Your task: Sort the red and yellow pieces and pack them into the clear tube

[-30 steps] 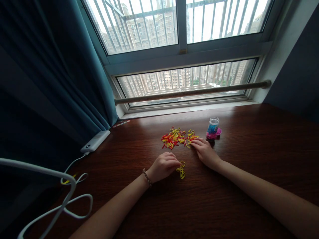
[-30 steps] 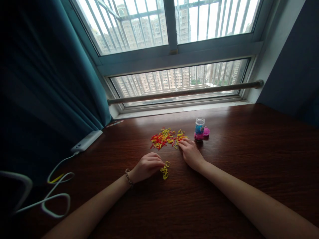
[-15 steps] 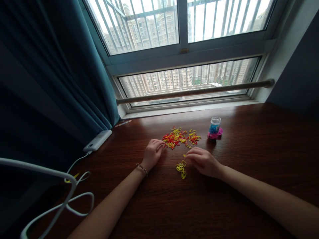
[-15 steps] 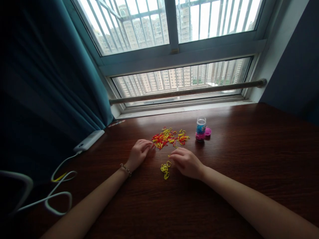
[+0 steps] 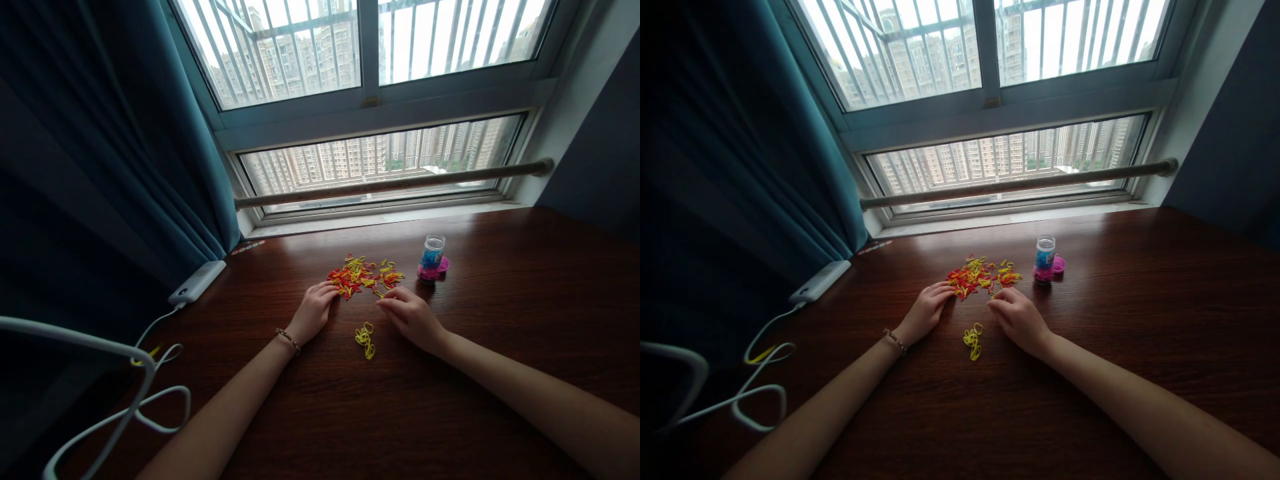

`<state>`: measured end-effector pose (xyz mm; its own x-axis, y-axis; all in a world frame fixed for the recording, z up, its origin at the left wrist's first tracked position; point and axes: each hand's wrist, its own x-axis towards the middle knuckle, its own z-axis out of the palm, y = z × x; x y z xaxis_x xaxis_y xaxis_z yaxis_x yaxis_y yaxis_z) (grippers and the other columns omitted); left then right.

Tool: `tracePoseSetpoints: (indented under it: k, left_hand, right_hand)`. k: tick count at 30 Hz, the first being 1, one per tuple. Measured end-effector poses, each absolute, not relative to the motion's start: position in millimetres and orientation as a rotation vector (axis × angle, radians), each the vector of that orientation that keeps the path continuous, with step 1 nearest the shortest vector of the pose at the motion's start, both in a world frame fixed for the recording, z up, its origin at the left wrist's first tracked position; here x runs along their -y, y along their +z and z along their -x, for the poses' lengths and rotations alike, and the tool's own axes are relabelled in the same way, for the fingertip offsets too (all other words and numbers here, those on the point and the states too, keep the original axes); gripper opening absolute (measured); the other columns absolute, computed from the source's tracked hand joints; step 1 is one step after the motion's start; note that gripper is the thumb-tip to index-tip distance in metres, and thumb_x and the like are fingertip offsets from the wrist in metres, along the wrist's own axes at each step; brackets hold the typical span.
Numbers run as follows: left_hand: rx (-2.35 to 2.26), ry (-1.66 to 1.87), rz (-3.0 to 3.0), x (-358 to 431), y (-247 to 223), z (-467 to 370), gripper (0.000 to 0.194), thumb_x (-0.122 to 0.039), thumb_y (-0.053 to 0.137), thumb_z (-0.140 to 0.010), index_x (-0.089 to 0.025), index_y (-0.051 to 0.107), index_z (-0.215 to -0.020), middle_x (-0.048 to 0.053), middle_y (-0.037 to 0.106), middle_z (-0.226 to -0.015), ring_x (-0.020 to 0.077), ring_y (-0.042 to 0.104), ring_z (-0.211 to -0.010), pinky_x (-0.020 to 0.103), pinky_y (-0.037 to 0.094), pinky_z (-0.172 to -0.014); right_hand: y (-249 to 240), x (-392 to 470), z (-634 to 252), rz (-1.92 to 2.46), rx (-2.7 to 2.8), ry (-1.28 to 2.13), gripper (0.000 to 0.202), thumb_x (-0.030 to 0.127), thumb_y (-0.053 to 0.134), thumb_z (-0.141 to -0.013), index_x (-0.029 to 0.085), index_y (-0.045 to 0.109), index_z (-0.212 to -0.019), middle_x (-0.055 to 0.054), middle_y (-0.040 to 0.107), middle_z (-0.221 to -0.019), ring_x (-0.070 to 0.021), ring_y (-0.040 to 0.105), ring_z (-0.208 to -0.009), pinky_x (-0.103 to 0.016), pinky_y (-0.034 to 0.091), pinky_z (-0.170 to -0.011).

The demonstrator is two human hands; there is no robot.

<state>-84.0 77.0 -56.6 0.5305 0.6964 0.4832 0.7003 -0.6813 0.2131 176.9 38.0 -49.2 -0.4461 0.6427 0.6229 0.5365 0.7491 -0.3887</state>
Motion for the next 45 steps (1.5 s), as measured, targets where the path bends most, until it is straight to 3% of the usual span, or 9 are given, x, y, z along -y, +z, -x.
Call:
tracePoseSetpoints:
  k: [8,12,15,21,25,29,35,39,45]
  left_hand:
    - [1.293,-1.055,2.679,-69.3,-48.1,80.4,0.012,-0.019,0.052,-0.080,-0.017,0.060,-0.088,0.007,0.061,-0.094,0.0191,0.054,-0.093,0.039,0.045,-0.086]
    - [1.227,-1.215,2.701,-61.6,-42.0,76.3,0.007,-0.021,0.052,-0.079,-0.017,0.058,-0.077,0.006,0.060,-0.082,0.0161,0.055,-0.082,0.032,0.049,-0.076]
    - [1.059,-1.168,2.805,-53.8,-39.5,69.9,0.008,-0.020,0.052,-0.080,-0.017,0.058,-0.079,0.005,0.062,-0.078,0.0152,0.056,-0.079,0.030,0.048,-0.075]
    - [0.766,-1.002,3.039,-36.1,-37.1,56.9,0.013,-0.018,0.051,-0.080,-0.018,0.061,-0.088,0.005,0.064,-0.079,0.0139,0.057,-0.079,0.027,0.048,-0.073]
    - [0.991,-1.169,2.949,-38.6,-36.3,60.6,0.017,-0.016,0.051,-0.080,-0.016,0.060,-0.094,0.006,0.063,-0.082,0.0141,0.057,-0.077,0.027,0.048,-0.072]
    - [1.299,-1.259,2.626,-54.3,-39.5,68.5,0.014,-0.015,0.049,-0.080,-0.018,0.061,-0.086,0.006,0.062,-0.082,0.0180,0.054,-0.083,0.035,0.047,-0.077]
    - [1.372,-1.118,2.636,-67.4,-50.4,73.0,0.021,-0.008,0.047,-0.078,-0.020,0.063,-0.085,0.005,0.063,-0.094,0.0203,0.051,-0.098,0.042,0.044,-0.087]
    - [1.332,-1.029,2.713,-66.5,-52.8,72.9,0.027,-0.005,0.043,-0.079,-0.020,0.063,-0.089,0.005,0.064,-0.096,0.0205,0.050,-0.101,0.043,0.043,-0.089]
    - [1.350,-0.948,2.715,-65.8,-51.6,72.3,0.030,-0.002,0.042,-0.077,-0.018,0.063,-0.090,0.007,0.061,-0.094,0.0211,0.049,-0.097,0.042,0.044,-0.086]
  right_hand:
    - [-59.4,-47.4,-177.8,1.050,2.166,0.079,0.023,0.017,0.046,-0.084,0.020,0.062,-0.101,-0.008,0.061,-0.101,-0.0228,0.050,-0.101,-0.041,0.042,-0.088]
    - [-66.6,-51.9,-177.8,1.125,2.214,0.070,0.023,0.017,0.046,-0.084,0.019,0.063,-0.100,-0.008,0.061,-0.105,-0.0239,0.049,-0.104,-0.042,0.041,-0.089]
    - [-70.0,-54.4,-177.9,1.139,2.212,0.092,0.025,0.014,0.043,-0.085,0.017,0.062,-0.100,-0.009,0.062,-0.103,-0.0229,0.050,-0.102,-0.041,0.043,-0.088]
    - [-62.6,-50.1,-177.3,1.049,2.064,0.202,0.021,0.016,0.043,-0.085,0.017,0.064,-0.089,-0.010,0.062,-0.095,-0.0207,0.056,-0.089,-0.036,0.048,-0.081]
    - [-48.9,-36.4,-174.7,0.856,2.049,0.351,0.017,0.018,0.046,-0.085,0.018,0.062,-0.087,-0.008,0.061,-0.089,-0.0168,0.058,-0.081,-0.029,0.049,-0.074]
    - [-35.9,-19.7,-170.4,0.633,2.248,0.444,0.015,0.017,0.046,-0.085,0.018,0.061,-0.089,-0.008,0.058,-0.090,-0.0139,0.057,-0.077,-0.024,0.048,-0.068]
    - [-34.2,-15.3,-168.4,0.465,2.480,0.240,0.019,0.017,0.047,-0.085,0.019,0.060,-0.098,-0.008,0.061,-0.087,-0.0154,0.057,-0.079,-0.028,0.046,-0.072]
    - [-40.5,-20.9,-168.8,0.518,2.449,0.200,0.023,0.015,0.042,-0.087,0.019,0.058,-0.103,-0.007,0.061,-0.084,-0.0164,0.055,-0.081,-0.030,0.046,-0.074]
    - [-50.0,-36.2,-174.9,0.891,2.120,0.149,0.019,0.018,0.044,-0.086,0.018,0.061,-0.096,-0.009,0.057,-0.093,-0.0187,0.053,-0.084,-0.033,0.047,-0.074]
